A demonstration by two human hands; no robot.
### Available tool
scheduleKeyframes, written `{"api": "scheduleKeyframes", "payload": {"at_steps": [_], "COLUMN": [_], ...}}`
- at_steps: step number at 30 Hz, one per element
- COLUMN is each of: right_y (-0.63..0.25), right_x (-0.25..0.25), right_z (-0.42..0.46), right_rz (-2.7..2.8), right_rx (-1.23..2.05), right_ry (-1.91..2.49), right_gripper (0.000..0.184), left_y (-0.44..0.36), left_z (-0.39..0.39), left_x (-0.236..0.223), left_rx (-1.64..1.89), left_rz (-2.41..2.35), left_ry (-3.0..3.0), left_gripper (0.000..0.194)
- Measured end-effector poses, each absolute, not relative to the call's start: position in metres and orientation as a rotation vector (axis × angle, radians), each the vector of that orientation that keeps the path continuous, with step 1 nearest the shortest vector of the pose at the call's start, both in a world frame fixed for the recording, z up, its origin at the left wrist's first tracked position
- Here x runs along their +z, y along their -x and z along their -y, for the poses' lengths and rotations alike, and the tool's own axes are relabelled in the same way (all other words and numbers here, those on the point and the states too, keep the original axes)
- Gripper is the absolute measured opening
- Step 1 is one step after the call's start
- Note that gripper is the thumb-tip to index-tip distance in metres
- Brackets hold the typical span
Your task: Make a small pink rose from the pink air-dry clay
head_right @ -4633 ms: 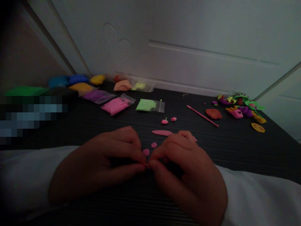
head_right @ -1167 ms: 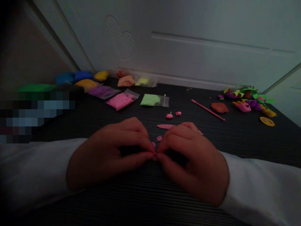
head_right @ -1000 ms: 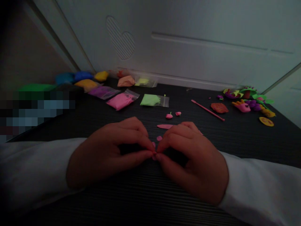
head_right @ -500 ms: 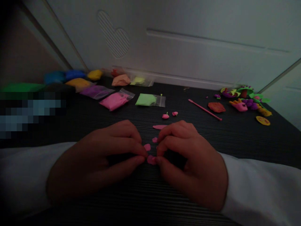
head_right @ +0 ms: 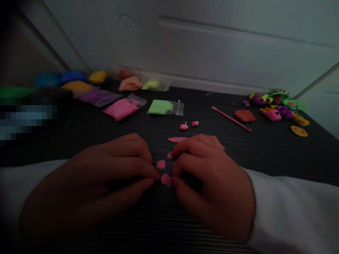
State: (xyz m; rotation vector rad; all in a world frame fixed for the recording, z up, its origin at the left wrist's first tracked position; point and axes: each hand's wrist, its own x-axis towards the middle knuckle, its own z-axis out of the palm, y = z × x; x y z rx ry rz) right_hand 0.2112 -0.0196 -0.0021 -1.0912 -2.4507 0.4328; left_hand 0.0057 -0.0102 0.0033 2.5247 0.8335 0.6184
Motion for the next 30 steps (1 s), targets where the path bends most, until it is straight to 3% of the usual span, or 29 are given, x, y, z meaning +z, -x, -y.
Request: {"api": "scheduleKeyframes", "payload": {"at_steps": [30], "right_y": [-0.2098], "right_x": [-0.0025], "right_z": [0.0187], "right_rz": [2.502], "right_rx": [0.33], "right_ry": [1.095], "right_gripper": [0.007], "left_y": [-0.0094], "left_z": [0.0093], "left_x": [0.0028], "left_rx": [0.597], "left_rz": [-0.843], "left_ry": [-2.546], "left_gripper": [0.014]}}
